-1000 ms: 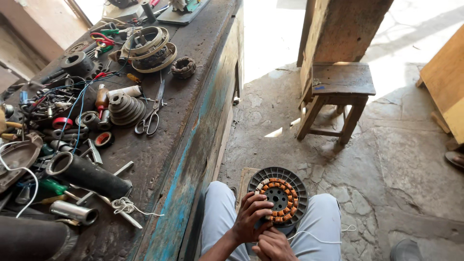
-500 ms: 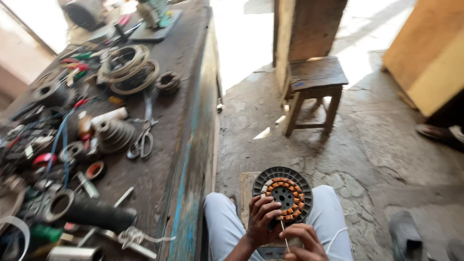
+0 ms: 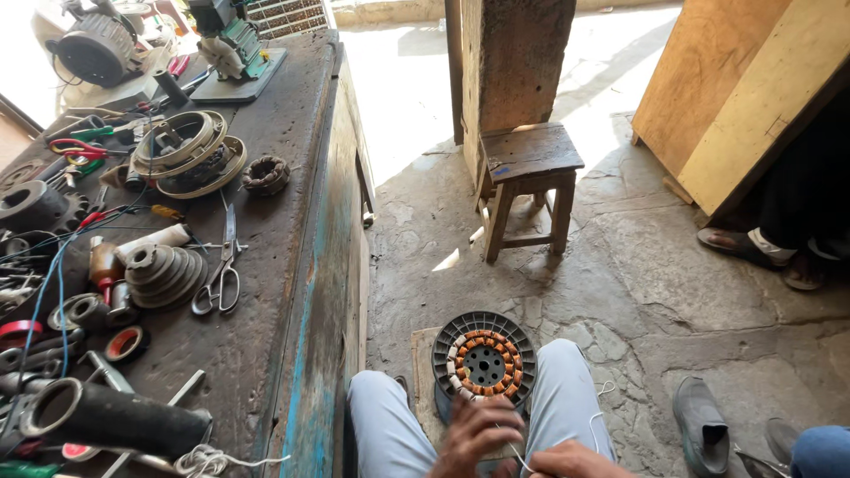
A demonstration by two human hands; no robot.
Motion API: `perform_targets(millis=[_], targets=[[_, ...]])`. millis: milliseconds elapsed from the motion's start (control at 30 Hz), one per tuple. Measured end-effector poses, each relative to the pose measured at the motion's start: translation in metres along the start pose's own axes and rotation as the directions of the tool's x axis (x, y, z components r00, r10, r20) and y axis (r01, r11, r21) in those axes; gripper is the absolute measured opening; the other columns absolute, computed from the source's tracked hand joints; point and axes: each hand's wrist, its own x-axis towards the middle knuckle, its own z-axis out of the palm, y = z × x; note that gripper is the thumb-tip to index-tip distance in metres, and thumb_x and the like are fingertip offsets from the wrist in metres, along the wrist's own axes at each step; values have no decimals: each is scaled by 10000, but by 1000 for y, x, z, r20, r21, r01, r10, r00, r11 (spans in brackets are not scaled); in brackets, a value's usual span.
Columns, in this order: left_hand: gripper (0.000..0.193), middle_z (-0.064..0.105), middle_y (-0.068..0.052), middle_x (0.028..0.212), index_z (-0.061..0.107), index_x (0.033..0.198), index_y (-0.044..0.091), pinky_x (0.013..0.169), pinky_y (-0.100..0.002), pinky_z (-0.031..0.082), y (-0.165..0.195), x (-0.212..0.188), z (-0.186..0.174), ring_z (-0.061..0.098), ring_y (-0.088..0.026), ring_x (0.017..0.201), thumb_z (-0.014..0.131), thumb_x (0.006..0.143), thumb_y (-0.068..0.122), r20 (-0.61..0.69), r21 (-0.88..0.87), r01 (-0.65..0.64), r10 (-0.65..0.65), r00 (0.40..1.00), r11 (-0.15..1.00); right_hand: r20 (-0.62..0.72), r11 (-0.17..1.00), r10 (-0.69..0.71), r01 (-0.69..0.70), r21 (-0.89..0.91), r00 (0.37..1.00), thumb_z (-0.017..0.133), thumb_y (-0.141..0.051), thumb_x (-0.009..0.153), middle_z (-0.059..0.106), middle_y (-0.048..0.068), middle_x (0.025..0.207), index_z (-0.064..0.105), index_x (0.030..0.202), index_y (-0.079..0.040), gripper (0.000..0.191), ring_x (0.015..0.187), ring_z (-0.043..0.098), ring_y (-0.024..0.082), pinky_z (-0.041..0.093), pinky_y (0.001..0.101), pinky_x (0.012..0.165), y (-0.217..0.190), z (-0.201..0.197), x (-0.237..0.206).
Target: The person sits on the floor of a repair workshop with a motor stator resting on their lap. They thread white string around the copper coil windings, pulling each loop tight and knotting it to secure the windings, working around the stator slot by slot.
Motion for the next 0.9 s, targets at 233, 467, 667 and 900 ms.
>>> perform_targets(millis=[233, 467, 667, 900], targets=[[89, 752, -77, 808, 765, 920, 70, 998, -463, 588, -2, -47, 7, 767, -206, 812, 764, 969, 145, 34, 82, 267, -270, 962, 960, -421, 930, 333, -368, -3, 844, 706, -278, 874, 815, 39, 839, 805, 981, -118, 216, 721, 745, 207, 613, 345, 647, -13, -102, -41], [179, 721, -108, 933, 735, 992, 33, 819, -409, 578, 36, 0, -20, 728, -259, 869, 747, 966, 209, 15, -9, 401, -401, 916, 916, -612, 952, 48, -222, -212, 789, 795, -238, 790, 735, 59, 748, 798, 860, -80, 172, 631, 714, 214, 562, 357, 568, -53, -85, -4], [245, 707, -175, 899, 683, 1006, -52, 752, -398, 562, 38, 0, -27, 708, -305, 835, 733, 921, 172, 53, -77, 163, -159, 986, 984, -360, 964, -254, 205, -170, 898, 828, -170, 842, 693, 88, 725, 774, 891, -40, 149, 638, 691, 264, 537, 382, 562, -87, -33, 55], [298, 709, -86, 731, 741, 959, 11, 837, -396, 661, -51, -43, -81, 633, -159, 613, 458, 1042, 55, -519, -476, 377, -600, 608, 794, -736, 972, 31, -194, -137, 676, 806, -180, 772, 720, 35, 683, 807, 870, -58, 157, 560, 673, 145, 547, 316, 523, -55, -82, 18]])
